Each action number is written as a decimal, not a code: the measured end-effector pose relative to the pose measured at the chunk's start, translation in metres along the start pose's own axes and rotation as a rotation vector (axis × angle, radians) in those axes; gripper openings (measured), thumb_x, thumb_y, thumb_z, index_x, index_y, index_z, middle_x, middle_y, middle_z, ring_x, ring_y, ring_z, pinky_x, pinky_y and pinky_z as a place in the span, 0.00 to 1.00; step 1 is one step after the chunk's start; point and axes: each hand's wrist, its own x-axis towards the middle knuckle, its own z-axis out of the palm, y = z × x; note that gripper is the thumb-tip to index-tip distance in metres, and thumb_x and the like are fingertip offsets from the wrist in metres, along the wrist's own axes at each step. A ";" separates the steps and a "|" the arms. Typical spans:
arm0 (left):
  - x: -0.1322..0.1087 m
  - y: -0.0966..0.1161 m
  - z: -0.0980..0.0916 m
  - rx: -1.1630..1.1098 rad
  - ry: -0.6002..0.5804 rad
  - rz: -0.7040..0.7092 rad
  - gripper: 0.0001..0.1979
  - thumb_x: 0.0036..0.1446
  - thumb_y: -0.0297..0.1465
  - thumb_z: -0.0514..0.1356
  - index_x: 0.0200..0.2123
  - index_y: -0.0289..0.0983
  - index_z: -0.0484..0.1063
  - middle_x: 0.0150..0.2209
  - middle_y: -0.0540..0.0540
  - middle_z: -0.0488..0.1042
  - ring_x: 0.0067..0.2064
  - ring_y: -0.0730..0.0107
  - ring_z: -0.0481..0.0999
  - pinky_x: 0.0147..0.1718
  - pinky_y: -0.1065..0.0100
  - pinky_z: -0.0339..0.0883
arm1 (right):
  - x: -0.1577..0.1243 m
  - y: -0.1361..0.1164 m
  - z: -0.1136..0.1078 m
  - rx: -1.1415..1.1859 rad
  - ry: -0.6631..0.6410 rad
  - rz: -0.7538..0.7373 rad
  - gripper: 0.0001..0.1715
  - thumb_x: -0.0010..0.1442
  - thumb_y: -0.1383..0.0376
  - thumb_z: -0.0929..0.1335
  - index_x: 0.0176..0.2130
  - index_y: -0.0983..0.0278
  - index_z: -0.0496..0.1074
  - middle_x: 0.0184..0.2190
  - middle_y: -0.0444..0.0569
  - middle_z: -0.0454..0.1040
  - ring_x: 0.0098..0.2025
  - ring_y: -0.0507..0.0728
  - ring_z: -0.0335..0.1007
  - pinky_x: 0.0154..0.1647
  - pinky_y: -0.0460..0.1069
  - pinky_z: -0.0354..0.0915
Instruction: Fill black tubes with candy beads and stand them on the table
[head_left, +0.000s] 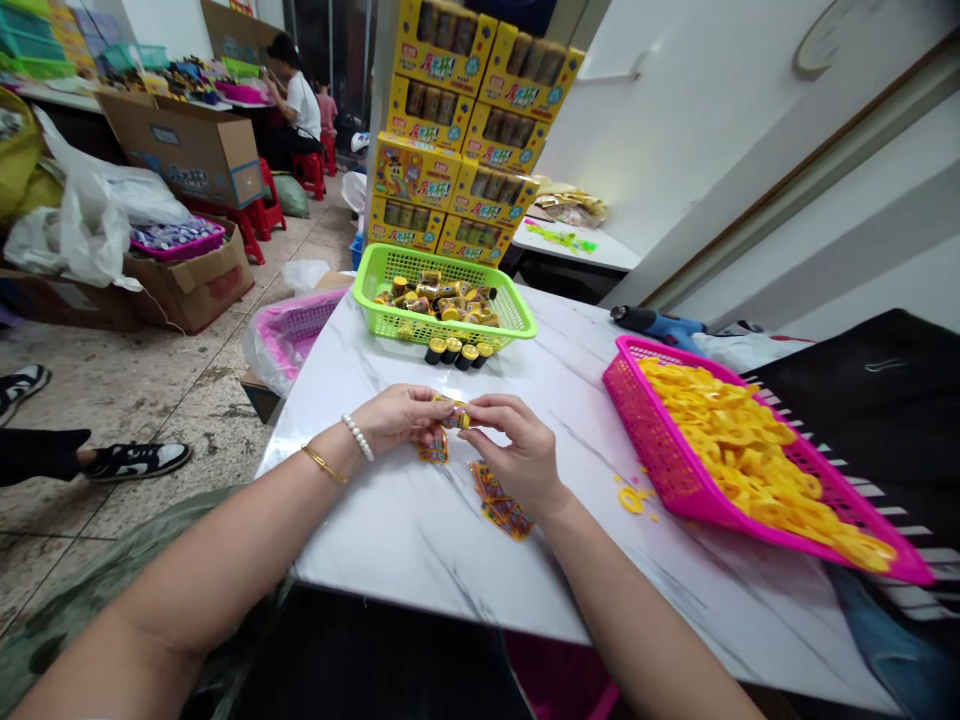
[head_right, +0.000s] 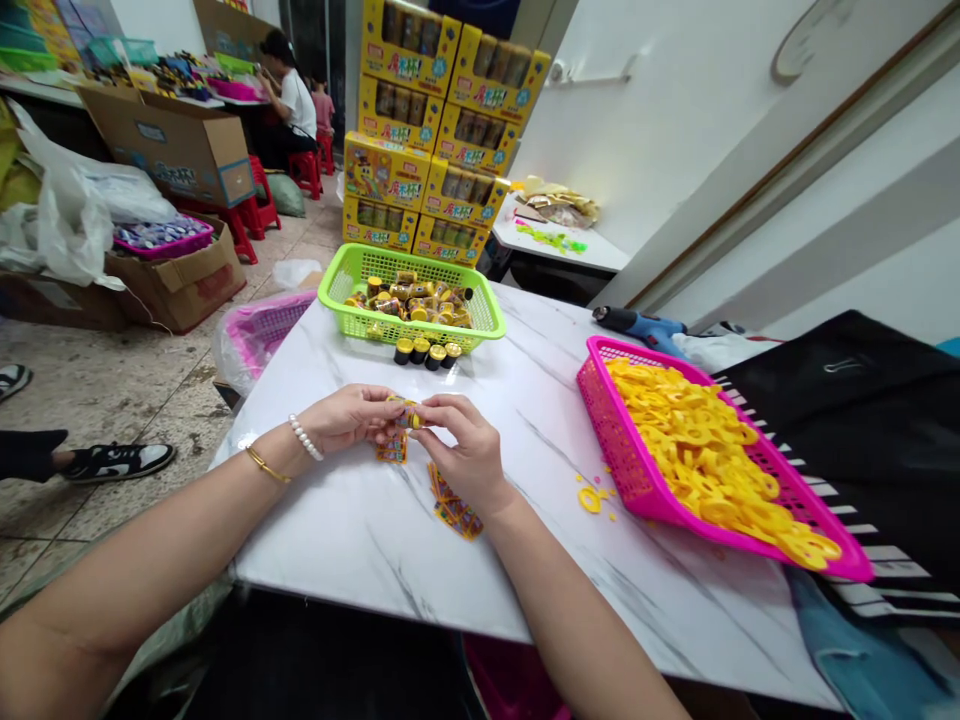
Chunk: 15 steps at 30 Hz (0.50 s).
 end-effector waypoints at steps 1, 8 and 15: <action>0.001 -0.001 0.001 0.029 0.023 0.047 0.25 0.40 0.42 0.77 0.34 0.31 0.74 0.27 0.47 0.74 0.26 0.76 0.71 0.26 0.73 0.63 | 0.000 0.002 0.001 0.032 0.023 0.040 0.10 0.55 0.62 0.76 0.40 0.58 0.80 0.41 0.49 0.77 0.43 0.57 0.76 0.43 0.53 0.78; 0.004 -0.013 0.010 0.264 0.202 0.329 0.26 0.35 0.44 0.76 0.32 0.33 0.74 0.26 0.50 0.73 0.28 0.75 0.70 0.28 0.73 0.63 | 0.008 0.003 0.006 0.252 -0.048 0.463 0.21 0.50 0.53 0.78 0.37 0.66 0.79 0.34 0.52 0.81 0.35 0.58 0.77 0.41 0.53 0.75; 0.013 -0.009 -0.005 0.018 0.052 0.118 0.35 0.24 0.53 0.76 0.28 0.31 0.73 0.23 0.45 0.74 0.21 0.73 0.71 0.21 0.71 0.63 | 0.011 0.003 0.008 0.373 -0.133 0.402 0.23 0.51 0.52 0.77 0.44 0.59 0.79 0.33 0.49 0.80 0.30 0.60 0.77 0.35 0.56 0.76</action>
